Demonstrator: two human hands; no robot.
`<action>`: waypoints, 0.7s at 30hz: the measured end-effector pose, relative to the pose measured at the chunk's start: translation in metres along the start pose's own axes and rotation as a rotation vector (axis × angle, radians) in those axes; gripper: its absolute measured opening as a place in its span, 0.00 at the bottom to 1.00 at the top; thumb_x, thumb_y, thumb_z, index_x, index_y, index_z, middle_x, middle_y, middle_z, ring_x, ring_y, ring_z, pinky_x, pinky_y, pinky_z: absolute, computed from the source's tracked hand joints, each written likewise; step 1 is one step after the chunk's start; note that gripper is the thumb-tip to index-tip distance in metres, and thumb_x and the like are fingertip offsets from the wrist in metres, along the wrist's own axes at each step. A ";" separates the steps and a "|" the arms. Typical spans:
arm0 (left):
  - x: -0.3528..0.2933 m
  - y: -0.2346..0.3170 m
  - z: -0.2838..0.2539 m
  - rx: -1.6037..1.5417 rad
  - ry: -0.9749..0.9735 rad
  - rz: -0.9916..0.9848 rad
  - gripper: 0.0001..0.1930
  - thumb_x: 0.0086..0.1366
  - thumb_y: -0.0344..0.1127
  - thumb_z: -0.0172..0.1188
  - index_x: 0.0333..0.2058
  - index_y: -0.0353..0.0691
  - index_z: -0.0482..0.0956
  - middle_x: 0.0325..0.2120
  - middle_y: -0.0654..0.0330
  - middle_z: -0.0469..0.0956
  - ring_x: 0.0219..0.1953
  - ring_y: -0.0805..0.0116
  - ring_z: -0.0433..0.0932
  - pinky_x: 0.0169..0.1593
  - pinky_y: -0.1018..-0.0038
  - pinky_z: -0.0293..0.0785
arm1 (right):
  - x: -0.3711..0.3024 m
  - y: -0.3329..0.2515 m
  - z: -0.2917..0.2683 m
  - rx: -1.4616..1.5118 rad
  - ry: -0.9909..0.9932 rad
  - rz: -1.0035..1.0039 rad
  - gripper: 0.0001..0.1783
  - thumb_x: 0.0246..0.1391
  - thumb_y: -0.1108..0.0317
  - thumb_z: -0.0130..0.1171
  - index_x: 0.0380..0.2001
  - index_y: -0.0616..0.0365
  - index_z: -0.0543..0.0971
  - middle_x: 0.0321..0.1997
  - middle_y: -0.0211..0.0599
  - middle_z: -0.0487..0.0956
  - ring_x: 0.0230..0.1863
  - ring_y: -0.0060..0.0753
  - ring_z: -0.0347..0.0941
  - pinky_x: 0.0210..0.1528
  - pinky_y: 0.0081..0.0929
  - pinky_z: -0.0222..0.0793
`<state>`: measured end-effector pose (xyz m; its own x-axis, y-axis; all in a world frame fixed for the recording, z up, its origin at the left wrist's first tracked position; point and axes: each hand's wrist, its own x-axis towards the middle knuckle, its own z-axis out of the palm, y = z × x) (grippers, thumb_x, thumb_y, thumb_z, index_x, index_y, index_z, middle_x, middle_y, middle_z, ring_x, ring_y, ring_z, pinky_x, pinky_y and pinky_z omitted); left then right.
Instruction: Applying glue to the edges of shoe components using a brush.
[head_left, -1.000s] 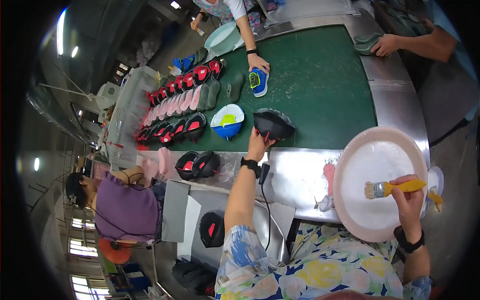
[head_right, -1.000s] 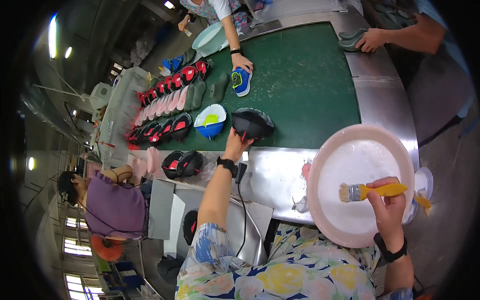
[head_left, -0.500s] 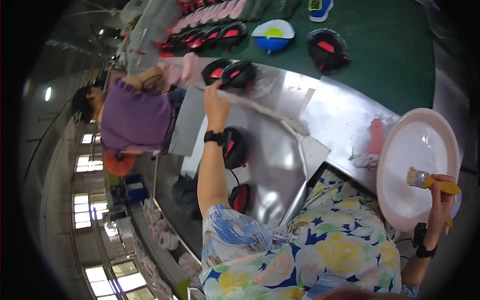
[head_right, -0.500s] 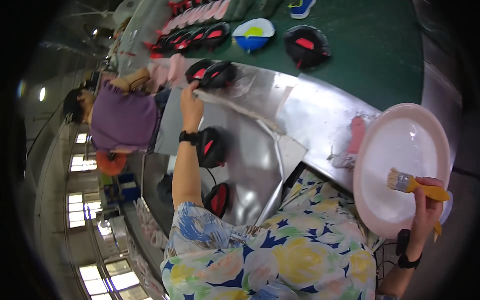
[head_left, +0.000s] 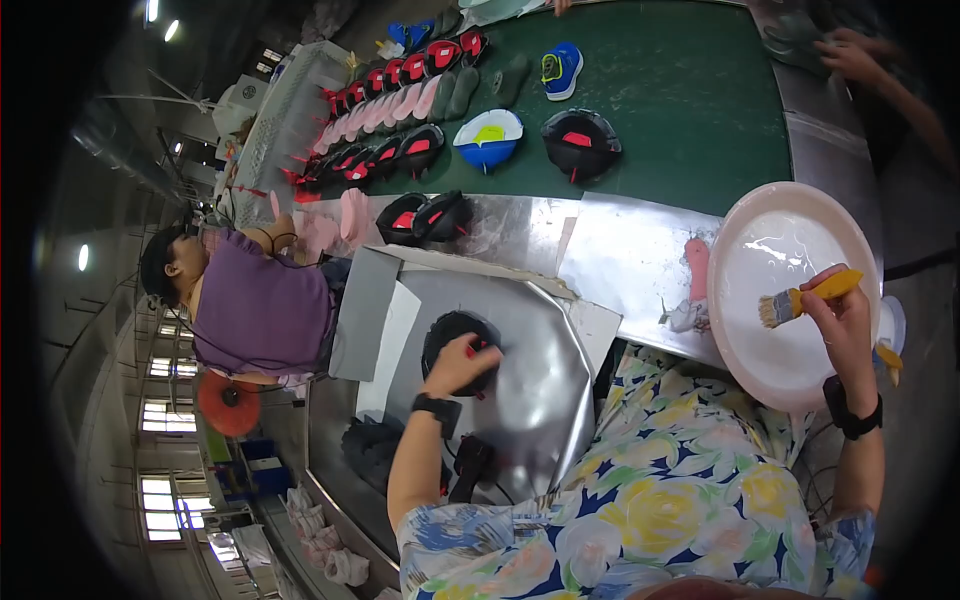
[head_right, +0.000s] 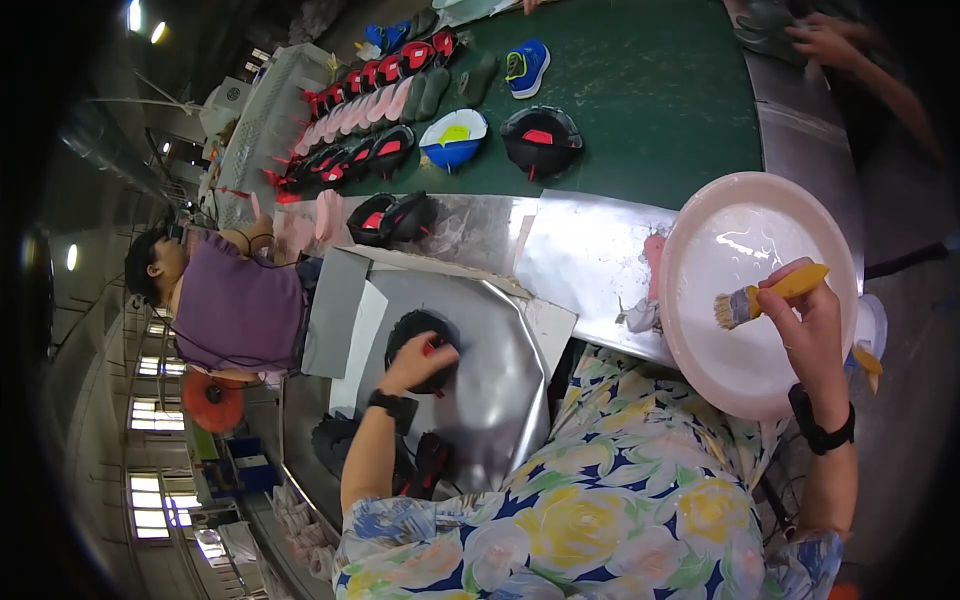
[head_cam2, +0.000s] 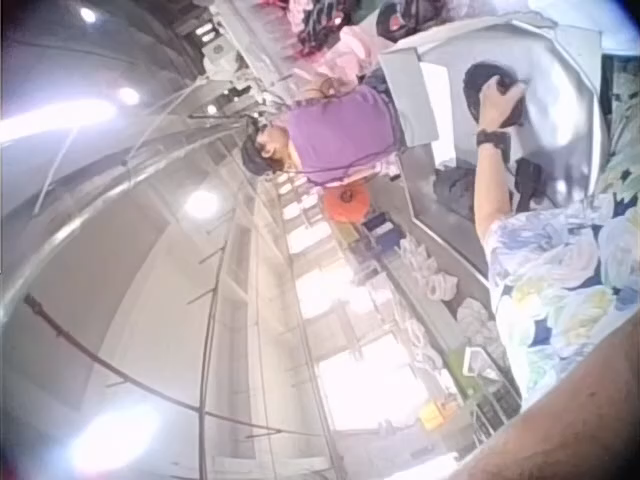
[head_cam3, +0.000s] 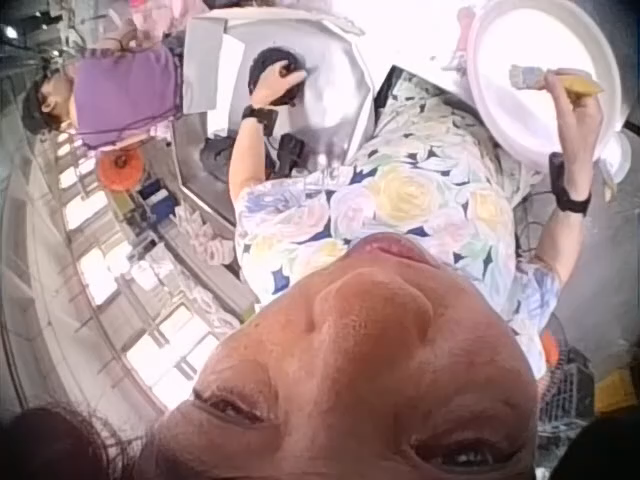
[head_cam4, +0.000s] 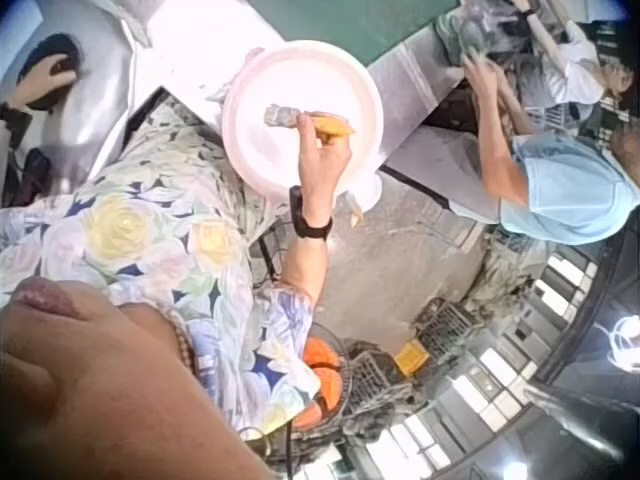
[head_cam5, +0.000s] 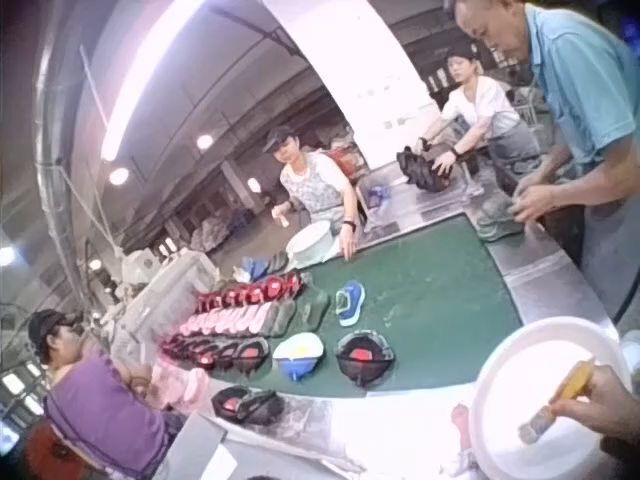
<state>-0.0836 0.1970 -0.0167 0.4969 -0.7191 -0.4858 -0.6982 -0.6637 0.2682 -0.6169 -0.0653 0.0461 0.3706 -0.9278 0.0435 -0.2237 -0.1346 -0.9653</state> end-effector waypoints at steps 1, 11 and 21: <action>0.000 -0.016 0.022 0.256 0.115 0.182 0.38 0.51 0.57 0.70 0.53 0.34 0.76 0.49 0.44 0.78 0.53 0.47 0.77 0.55 0.59 0.74 | -0.002 0.000 -0.001 0.016 -0.003 0.004 0.07 0.58 0.72 0.62 0.38 0.61 0.76 0.37 0.33 0.77 0.40 0.25 0.77 0.48 0.25 0.73; -0.032 0.059 -0.014 -1.783 -0.160 0.248 0.21 0.61 0.26 0.53 0.54 0.31 0.73 0.50 0.53 0.79 0.51 0.64 0.77 0.58 0.67 0.72 | -0.010 0.009 -0.006 0.034 0.010 0.027 0.09 0.58 0.71 0.63 0.38 0.62 0.76 0.37 0.34 0.78 0.41 0.25 0.77 0.48 0.24 0.73; -0.044 0.077 0.051 -0.229 0.471 0.459 0.39 0.48 0.20 0.52 0.64 0.41 0.64 0.60 0.48 0.65 0.66 0.49 0.61 0.67 0.55 0.56 | 0.014 0.027 0.005 -0.112 -0.005 0.026 0.13 0.58 0.66 0.65 0.38 0.67 0.79 0.34 0.38 0.82 0.35 0.26 0.80 0.39 0.23 0.75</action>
<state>-0.1850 0.1882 -0.0172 0.3841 -0.9157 0.1177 -0.7905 -0.2604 0.5543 -0.6136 -0.0802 0.0191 0.3680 -0.9297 0.0168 -0.3325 -0.1485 -0.9313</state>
